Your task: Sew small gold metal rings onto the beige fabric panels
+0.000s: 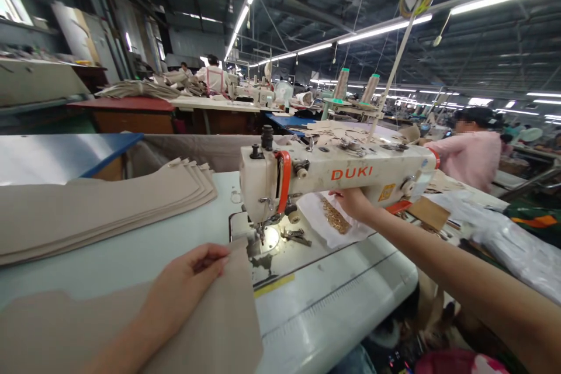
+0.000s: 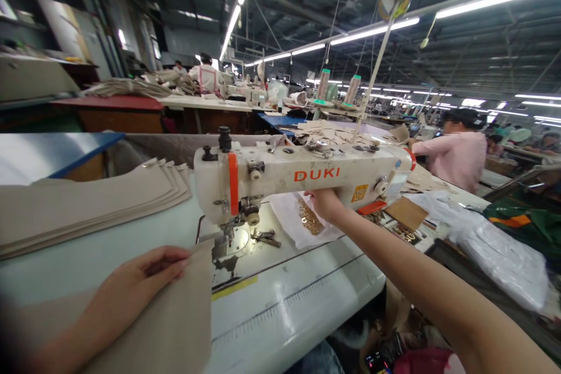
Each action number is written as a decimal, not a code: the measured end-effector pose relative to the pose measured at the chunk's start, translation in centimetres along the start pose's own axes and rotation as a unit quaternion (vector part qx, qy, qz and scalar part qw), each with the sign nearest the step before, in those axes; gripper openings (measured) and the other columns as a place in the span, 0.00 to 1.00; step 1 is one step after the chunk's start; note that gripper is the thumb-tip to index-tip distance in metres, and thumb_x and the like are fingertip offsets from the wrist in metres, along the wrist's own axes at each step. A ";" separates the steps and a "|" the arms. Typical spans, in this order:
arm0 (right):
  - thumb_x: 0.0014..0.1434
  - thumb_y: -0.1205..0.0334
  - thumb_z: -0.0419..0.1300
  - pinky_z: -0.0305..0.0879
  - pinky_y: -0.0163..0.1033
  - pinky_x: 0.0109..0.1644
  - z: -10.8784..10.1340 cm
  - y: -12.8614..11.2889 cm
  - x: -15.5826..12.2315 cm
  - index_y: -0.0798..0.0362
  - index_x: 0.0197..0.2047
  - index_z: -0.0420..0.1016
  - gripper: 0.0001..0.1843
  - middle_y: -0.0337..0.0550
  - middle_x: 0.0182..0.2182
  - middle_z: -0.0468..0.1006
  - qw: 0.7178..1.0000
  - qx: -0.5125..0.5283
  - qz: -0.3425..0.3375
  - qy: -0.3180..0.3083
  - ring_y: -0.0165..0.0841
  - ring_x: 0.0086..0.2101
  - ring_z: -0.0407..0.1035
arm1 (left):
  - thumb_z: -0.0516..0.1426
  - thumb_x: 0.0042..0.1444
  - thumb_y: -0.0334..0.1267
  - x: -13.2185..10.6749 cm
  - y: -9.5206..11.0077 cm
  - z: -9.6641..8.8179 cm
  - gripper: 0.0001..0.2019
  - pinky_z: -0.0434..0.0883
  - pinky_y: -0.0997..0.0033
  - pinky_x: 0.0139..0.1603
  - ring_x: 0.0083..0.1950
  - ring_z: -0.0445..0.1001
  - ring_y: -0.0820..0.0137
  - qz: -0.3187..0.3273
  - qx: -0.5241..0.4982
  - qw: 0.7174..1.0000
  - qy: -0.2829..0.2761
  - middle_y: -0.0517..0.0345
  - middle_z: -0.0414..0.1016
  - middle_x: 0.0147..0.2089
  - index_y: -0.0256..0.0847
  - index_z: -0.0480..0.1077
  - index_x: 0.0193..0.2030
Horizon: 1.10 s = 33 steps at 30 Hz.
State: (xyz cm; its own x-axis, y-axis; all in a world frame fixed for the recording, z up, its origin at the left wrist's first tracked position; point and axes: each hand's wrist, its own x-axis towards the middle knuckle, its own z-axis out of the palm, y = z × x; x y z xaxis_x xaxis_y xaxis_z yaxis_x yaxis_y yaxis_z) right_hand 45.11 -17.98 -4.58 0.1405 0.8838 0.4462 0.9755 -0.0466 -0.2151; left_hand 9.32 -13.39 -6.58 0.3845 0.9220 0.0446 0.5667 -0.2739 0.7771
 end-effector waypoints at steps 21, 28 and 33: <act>0.57 0.72 0.51 0.60 0.50 0.54 -2.3 0.6 -4.8 0.57 0.37 0.77 0.13 0.54 0.45 0.75 0.997 -0.009 -0.038 0.069 0.44 0.48 0.66 | 0.54 0.43 0.49 -0.1 0.2 0.1 0.17 0.66 0.71 0.37 0.35 0.75 0.63 -0.017 0.009 0.999 -0.030 0.61 0.79 0.31 0.42 0.73 0.35; 0.59 0.72 0.53 0.56 0.41 0.58 -2.2 -1.3 -7.0 0.56 0.44 0.74 0.12 0.49 0.46 0.75 0.972 -0.115 -0.161 -0.129 0.37 0.50 0.64 | 0.52 0.45 0.51 0.1 0.1 0.0 0.18 0.65 0.71 0.38 0.36 0.75 0.64 -0.029 0.043 0.998 -0.046 0.63 0.79 0.34 0.44 0.72 0.37; 0.59 0.74 0.50 0.64 0.39 0.45 -2.1 -0.2 -7.4 0.59 0.42 0.73 0.12 0.52 0.39 0.76 0.965 -0.174 -0.074 -0.180 0.38 0.41 0.70 | 0.51 0.42 0.53 0.2 0.6 0.0 0.19 0.64 0.72 0.38 0.37 0.75 0.63 -0.049 0.044 0.997 -0.045 0.64 0.79 0.34 0.45 0.72 0.37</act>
State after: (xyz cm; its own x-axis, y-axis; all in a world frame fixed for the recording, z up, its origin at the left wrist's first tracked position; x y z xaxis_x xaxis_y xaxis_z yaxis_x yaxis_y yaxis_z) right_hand 44.19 -25.54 -6.00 -0.0115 0.9943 0.1062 0.9869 -0.0058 0.1611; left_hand 9.72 -13.37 -6.12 0.3856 0.9184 -0.0887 0.6657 -0.2104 0.7160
